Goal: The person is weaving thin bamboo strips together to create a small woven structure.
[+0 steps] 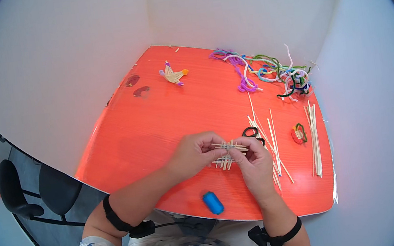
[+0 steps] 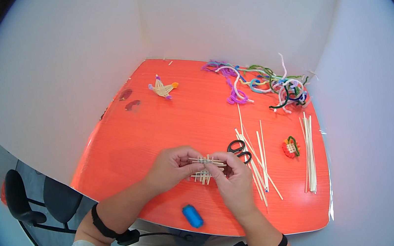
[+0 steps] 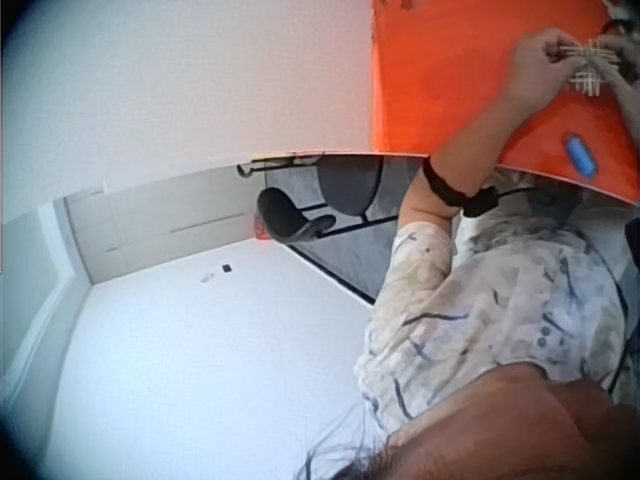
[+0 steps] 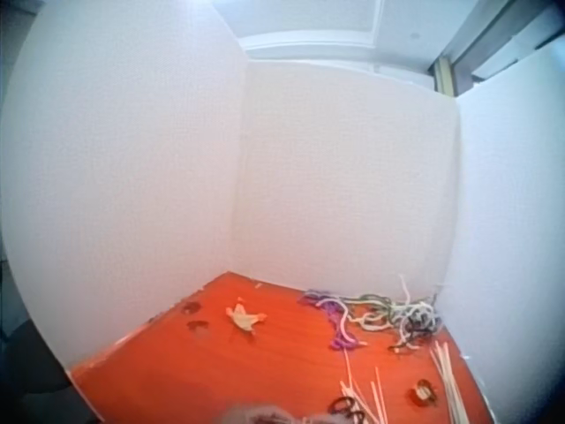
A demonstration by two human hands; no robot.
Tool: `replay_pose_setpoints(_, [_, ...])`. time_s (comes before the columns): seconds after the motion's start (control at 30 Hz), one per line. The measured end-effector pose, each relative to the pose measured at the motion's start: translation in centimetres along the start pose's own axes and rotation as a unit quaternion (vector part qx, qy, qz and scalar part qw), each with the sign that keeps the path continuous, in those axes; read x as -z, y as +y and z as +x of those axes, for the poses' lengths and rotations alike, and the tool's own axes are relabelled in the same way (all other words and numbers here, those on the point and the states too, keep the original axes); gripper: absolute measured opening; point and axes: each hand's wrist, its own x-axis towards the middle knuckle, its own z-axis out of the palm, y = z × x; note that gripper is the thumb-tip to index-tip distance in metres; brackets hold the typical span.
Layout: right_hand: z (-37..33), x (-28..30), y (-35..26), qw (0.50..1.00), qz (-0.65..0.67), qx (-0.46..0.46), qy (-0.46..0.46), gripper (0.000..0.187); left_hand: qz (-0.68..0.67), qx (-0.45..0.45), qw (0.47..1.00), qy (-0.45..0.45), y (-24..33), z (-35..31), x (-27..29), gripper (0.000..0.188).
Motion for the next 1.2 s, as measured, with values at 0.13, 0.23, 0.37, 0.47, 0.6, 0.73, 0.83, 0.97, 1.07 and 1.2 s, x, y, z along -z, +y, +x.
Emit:
replay_pose_setpoints(0.13, [0.0, 0.5, 0.7, 1.0, -0.015, 0.022, -0.003, 0.012, 0.029, -0.001, 1.0, 0.002, 0.3, 0.0, -0.1, 0.01])
replay_pose_setpoints(0.23, [0.0, 0.6, 0.7, 0.999, -0.028, 0.033, -0.008, 0.011, 0.024, 0.004, 1.0, -0.005, 0.0, 0.1, 0.1, 0.01])
replay_pose_setpoints(0.37, [0.0, 0.8, 0.6, 0.999, -0.028, 0.035, -0.012, 0.011, -0.003, 0.017, 1.0, -0.019, 0.0, 0.1, 0.0, 0.011])
replay_pose_setpoints(0.47, [0.0, 0.6, 0.6, 1.0, -0.006, 0.019, -0.002, 0.011, -0.014, 0.012, 1.0, -0.018, 0.1, 0.1, -0.2, 0.012])
replay_pose_setpoints(0.6, [0.0, 0.5, 0.7, 1.0, 0.009, 0.015, -0.002, 0.01, 0.002, 0.01, 1.0, -0.011, 0.2, 0.0, -0.2, 0.013])
replay_pose_setpoints(0.73, [0.0, 0.6, 0.9, 1.0, 0.006, 0.016, -0.009, 0.01, 0.012, 0.003, 1.0, -0.008, 0.2, 0.0, -0.2, 0.011])
replay_pose_setpoints(0.83, [0.0, 0.5, 0.7, 1.0, 0.008, 0.014, -0.009, 0.01, 0.01, -0.001, 1.0, -0.007, 0.2, 0.0, -0.2, 0.01])
replay_pose_setpoints(0.97, [0.0, 0.6, 0.9, 1.0, -0.002, 0.02, -0.022, 0.012, 0.019, 0.0, 1.0, -0.003, 0.3, -0.1, -0.1, 0.009])
replay_pose_setpoints(1.07, [0.0, 0.2, 0.1, 0.999, 0.032, -0.021, -0.014, 0.018, 0.006, 0.001, 1.0, -0.002, 0.1, 0.1, -0.1, 0.01])
replay_pose_setpoints(1.2, [0.1, -0.3, -0.2, 0.997, 0.057, -0.043, -0.012, 0.025, -0.013, 0.004, 0.999, 0.032, 0.1, 0.2, 0.1, 0.011])
